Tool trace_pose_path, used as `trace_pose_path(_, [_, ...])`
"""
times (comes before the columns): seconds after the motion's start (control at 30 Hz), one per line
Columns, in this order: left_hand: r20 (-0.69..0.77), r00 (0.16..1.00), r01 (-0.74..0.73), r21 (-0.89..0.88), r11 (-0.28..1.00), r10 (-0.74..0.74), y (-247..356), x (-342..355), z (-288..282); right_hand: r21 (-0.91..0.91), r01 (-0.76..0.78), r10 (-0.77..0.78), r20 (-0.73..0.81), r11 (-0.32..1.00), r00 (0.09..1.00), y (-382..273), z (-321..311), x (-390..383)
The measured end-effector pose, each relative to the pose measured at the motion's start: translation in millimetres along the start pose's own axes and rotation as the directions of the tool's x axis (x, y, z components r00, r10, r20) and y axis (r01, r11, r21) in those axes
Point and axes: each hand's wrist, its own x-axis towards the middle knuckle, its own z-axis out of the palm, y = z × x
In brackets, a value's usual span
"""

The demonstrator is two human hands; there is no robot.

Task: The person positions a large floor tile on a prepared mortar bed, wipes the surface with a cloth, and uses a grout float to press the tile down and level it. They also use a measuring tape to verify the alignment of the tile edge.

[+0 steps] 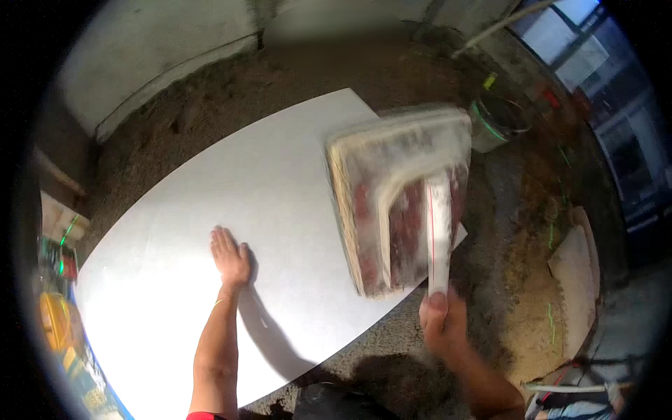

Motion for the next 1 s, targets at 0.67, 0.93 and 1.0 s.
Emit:
trace_pose_path(0.67, [0.010, 0.879, 0.470, 0.142, 0.871, -0.476, -249.1, -311.4, -153.7, -0.630, 0.181, 0.107, 0.391, 0.756, 0.914, 42.2, 189.0, -68.2])
trace_pose_path(0.93, [0.012, 0.870, 0.491, 0.072, 0.868, -0.493, -244.5, -307.4, -179.0, -0.262, 0.108, 0.072, 0.593, 0.959, 0.802, -60.2, 185.3, -21.1])
trace_pose_path(1.0, [-0.050, 0.865, 0.502, 0.075, 0.862, -0.499, -242.2, -308.7, -178.1, -0.027, 0.168, -0.124, 0.554, 0.985, 0.823, -38.9, 156.4, -37.6])
